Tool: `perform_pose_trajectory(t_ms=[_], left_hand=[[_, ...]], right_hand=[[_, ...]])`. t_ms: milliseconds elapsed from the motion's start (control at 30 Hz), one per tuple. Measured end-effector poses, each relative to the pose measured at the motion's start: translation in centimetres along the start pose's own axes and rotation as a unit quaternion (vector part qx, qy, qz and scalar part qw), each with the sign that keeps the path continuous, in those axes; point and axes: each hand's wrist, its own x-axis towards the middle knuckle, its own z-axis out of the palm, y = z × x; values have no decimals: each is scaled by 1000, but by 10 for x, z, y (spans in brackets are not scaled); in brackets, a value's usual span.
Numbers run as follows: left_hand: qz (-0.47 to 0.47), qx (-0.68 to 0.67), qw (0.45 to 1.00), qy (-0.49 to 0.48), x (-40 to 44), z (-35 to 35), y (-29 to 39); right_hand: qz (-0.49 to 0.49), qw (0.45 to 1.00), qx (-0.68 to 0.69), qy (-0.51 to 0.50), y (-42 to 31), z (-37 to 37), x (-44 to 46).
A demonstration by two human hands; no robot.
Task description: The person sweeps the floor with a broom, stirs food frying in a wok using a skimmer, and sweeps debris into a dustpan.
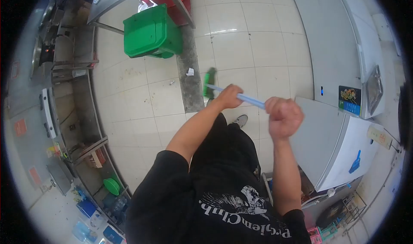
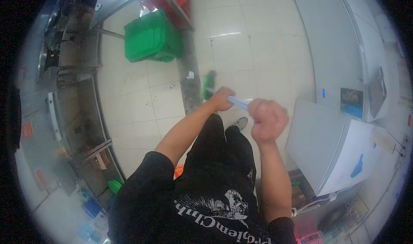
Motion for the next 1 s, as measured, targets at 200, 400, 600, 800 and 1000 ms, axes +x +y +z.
perform_pose_trajectory(t_ms=[200,400,600,800,1000], left_hand=[[-81,90,991,-48,-108,-99,-151],[-197,103,965,-141,-112,-207,-137],[-180,78,976,-98,-65,-226,-70],[0,-99,995,-6,77,-206,51],[-10,-171,985,-7,257,-147,1]], right_hand=[[68,996,-38,-34,113,93,-32],[124,980,69,-142,121,162,-1],[94,982,-30,-160,23,178,67],[5,984,-20,-174,-86,157,148],[-135,945,-269,-131,-1,120,255]])
